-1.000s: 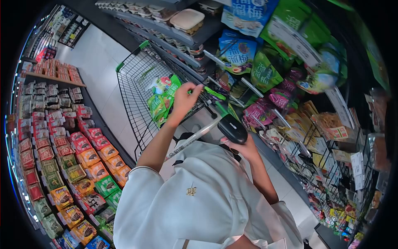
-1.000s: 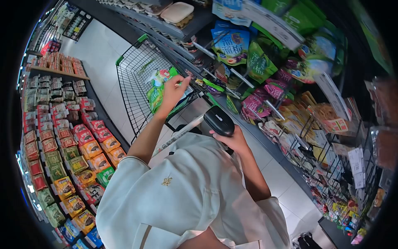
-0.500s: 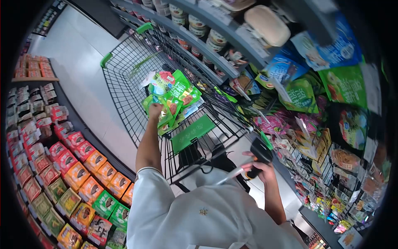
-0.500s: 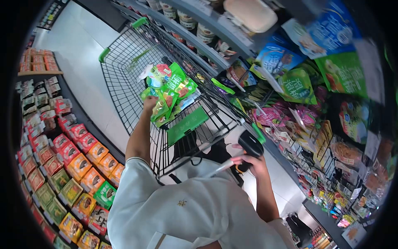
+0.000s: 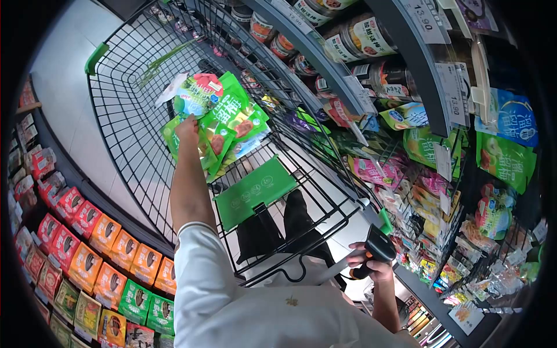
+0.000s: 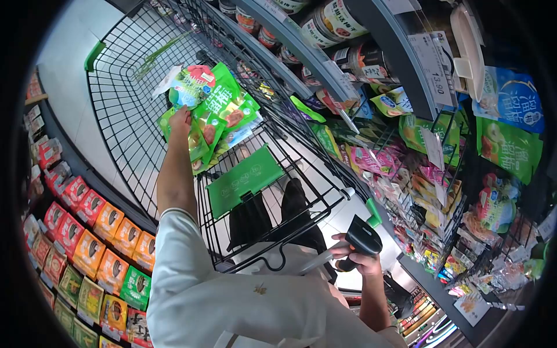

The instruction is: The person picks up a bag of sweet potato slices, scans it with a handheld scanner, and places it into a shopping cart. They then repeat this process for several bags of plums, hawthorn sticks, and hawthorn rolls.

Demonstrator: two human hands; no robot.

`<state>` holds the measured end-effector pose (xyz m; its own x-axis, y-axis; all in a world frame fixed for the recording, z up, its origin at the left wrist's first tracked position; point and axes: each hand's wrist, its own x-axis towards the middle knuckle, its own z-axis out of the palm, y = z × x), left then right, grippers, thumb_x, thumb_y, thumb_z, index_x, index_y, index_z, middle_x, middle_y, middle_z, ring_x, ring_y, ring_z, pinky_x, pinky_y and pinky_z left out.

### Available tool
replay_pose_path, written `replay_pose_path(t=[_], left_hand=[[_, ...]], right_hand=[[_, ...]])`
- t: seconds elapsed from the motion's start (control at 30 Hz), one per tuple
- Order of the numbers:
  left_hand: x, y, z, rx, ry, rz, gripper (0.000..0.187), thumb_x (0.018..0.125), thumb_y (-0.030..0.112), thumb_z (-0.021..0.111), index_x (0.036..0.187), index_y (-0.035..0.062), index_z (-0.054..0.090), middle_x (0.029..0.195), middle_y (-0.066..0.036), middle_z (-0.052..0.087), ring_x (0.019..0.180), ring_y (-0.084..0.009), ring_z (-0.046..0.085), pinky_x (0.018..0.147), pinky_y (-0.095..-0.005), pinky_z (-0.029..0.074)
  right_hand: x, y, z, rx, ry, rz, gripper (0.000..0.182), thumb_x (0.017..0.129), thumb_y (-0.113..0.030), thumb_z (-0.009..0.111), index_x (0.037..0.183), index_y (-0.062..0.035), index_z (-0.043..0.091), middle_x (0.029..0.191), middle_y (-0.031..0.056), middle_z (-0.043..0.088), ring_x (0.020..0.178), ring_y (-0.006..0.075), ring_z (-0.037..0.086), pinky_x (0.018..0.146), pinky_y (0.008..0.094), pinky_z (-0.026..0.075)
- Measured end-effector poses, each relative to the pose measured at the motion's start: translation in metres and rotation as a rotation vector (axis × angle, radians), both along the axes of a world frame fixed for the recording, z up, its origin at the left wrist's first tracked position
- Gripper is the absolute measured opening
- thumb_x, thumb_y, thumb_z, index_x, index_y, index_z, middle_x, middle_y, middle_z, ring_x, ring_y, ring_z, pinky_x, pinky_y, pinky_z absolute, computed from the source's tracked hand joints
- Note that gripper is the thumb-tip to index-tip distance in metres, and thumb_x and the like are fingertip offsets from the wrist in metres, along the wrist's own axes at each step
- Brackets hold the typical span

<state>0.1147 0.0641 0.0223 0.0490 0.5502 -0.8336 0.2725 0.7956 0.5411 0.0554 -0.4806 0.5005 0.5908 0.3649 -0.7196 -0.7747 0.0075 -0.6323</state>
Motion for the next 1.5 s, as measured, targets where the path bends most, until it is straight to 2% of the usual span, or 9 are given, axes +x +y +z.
replay_pose_path(t=[0.2,0.3,0.4,0.63,0.8,0.9,1.33,1.43,1.5], left_hand=[[0.016,0.000,0.016,0.222,-0.183,0.038,0.012,0.088,0.012,0.071,0.089,0.0053,0.061,0.081,-0.003,0.061,0.067,-0.0126,0.053,0.056,-0.0312,0.041],[0.018,0.004,0.033,0.821,-0.127,-0.348,0.014,0.089,0.013,0.066,0.090,0.0010,0.059,0.079,-0.004,0.059,0.068,-0.0157,0.052,0.062,-0.0336,0.043],[0.018,-0.018,0.164,0.978,-0.122,-0.504,0.015,0.091,0.013,0.061,0.094,-0.0013,0.058,0.083,-0.006,0.059,0.077,-0.0154,0.052,0.072,-0.0325,0.044],[-0.034,-0.069,0.335,0.572,-0.555,-0.594,0.012,0.099,0.013,0.058,0.100,0.0016,0.059,0.093,-0.003,0.064,0.083,-0.0094,0.057,0.075,-0.0252,0.048],[-0.054,-0.145,0.453,0.242,-0.699,-0.656,0.014,0.097,0.012,0.065,0.105,0.0000,0.063,0.098,-0.003,0.068,0.084,-0.0078,0.061,0.077,-0.0237,0.050],[-0.059,-0.194,0.504,0.151,-0.697,-0.752,0.019,0.096,0.013,0.065,0.110,-0.0010,0.063,0.099,-0.004,0.068,0.086,-0.0086,0.063,0.077,-0.0240,0.050],[-0.098,-0.381,0.554,-0.062,-0.802,-1.069,0.023,0.094,0.012,0.070,0.113,0.0008,0.062,0.100,-0.003,0.068,0.094,-0.0101,0.062,0.086,-0.0241,0.047],[-0.109,-0.433,0.558,-0.137,-0.722,-1.021,0.025,0.096,0.015,0.069,0.115,0.0030,0.060,0.106,-0.003,0.067,0.098,-0.0106,0.062,0.088,-0.0260,0.047],[-0.108,-0.454,0.544,-0.330,-0.893,-1.011,0.022,0.101,0.026,0.061,0.113,0.0080,0.058,0.104,-0.003,0.065,0.100,-0.0134,0.060,0.088,-0.0328,0.048]], right_hand=[[0.008,0.007,-0.001,0.046,0.048,0.008,0.062,0.075,0.003,0.063,0.134,0.0106,0.048,0.134,0.0369,0.051,0.109,0.0502,0.064,0.088,0.0513,0.059],[0.012,0.016,0.002,-0.015,0.023,-0.014,0.061,0.071,-0.006,0.063,0.128,0.0135,0.054,0.129,0.0381,0.054,0.101,0.0487,0.068,0.083,0.0498,0.062],[0.012,0.019,0.000,0.016,0.000,0.004,0.062,0.073,-0.006,0.063,0.132,0.0102,0.052,0.130,0.0371,0.054,0.104,0.0479,0.067,0.084,0.0500,0.061],[0.021,0.036,0.018,0.065,-0.080,0.027,0.066,0.075,-0.004,0.071,0.137,0.0048,0.049,0.126,0.0247,0.063,0.102,0.0361,0.071,0.080,0.0383,0.060],[0.006,0.040,0.016,0.156,-0.302,0.042,0.086,0.066,-0.007,0.078,0.145,0.0010,0.045,0.151,0.0178,0.045,0.130,0.0370,0.054,0.104,0.0448,0.047],[-0.003,0.044,0.046,0.294,-0.241,-0.022,0.085,0.062,-0.005,0.085,0.139,-0.0008,0.051,0.128,0.0115,0.065,0.116,0.0219,0.062,0.102,0.0375,0.048],[-0.122,-0.076,0.077,0.009,-0.525,-0.330,0.052,0.078,-0.003,0.079,0.126,-0.0008,0.060,0.111,0.0068,0.069,0.096,0.0142,0.065,0.087,0.0309,0.053],[-0.139,-0.088,0.114,-0.163,-0.773,-0.234,0.052,0.077,-0.006,0.080,0.125,0.0006,0.061,0.122,0.0116,0.066,0.107,0.0180,0.065,0.093,0.0329,0.051],[-0.143,-0.097,0.121,-0.079,-1.135,-0.095,0.056,0.070,-0.008,0.082,0.121,0.0037,0.063,0.150,0.0235,0.044,0.140,0.0358,0.044,0.110,0.0408,0.038]])
